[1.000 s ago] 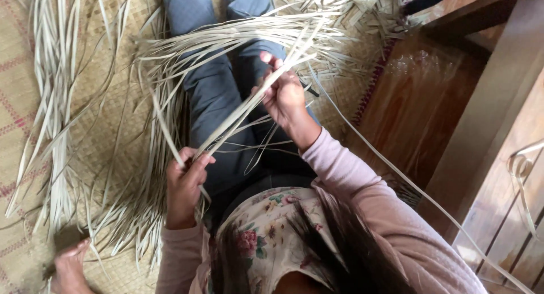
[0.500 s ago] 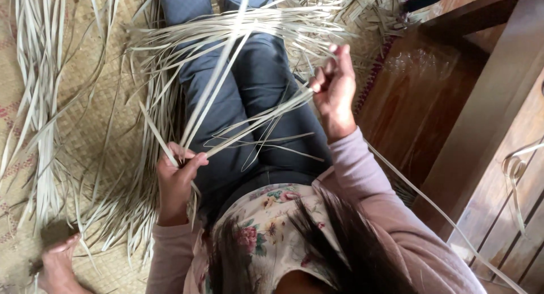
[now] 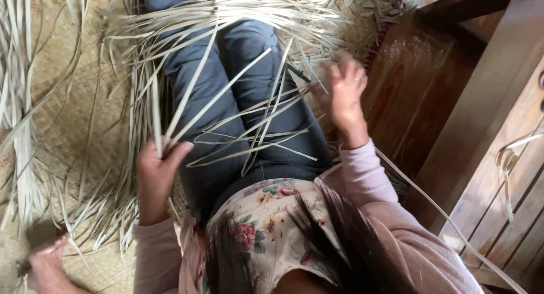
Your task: Trimming and weaving natural fibers to create a craft item
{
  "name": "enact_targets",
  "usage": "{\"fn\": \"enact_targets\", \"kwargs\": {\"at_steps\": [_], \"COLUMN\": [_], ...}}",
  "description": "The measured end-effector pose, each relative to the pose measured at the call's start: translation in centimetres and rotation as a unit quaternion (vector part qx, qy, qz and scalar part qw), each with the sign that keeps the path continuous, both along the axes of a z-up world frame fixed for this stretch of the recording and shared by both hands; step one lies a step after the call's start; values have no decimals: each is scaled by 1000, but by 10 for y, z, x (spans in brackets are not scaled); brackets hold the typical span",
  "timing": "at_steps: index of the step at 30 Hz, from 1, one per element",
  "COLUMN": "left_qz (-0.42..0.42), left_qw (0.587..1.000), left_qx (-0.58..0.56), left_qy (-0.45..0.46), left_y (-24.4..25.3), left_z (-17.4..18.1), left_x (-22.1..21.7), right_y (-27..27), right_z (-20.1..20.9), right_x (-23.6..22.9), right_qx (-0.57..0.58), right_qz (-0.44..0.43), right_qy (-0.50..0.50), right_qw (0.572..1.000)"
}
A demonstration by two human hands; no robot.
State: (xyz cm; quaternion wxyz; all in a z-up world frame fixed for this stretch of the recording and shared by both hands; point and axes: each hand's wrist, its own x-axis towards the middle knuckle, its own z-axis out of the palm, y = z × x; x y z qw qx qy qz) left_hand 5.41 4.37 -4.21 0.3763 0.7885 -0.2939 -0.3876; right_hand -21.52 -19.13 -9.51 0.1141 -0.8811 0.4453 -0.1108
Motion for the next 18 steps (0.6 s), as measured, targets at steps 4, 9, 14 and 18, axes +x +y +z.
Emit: {"fn": "enact_targets", "kwargs": {"at_steps": [4, 9, 14, 18], "left_qz": [129, 137, 268, 208], "left_qw": [969, 830, 869, 904], "left_qx": [-178, -503, -416, -294], "left_qy": [110, 200, -21, -228], "left_y": [11, 34, 48, 47], "left_z": [22, 43, 55, 62], "left_x": [23, 59, 56, 54], "right_y": [-16, -17, 6, 46], "right_z": [73, 99, 89, 46], "right_x": [19, 61, 90, 91], "right_qx": [-6, 61, 113, 150], "right_qz": [1, 107, 328, 464], "right_qy": [-103, -209, -101, 16], "right_qw": [995, 970, 933, 873]}}
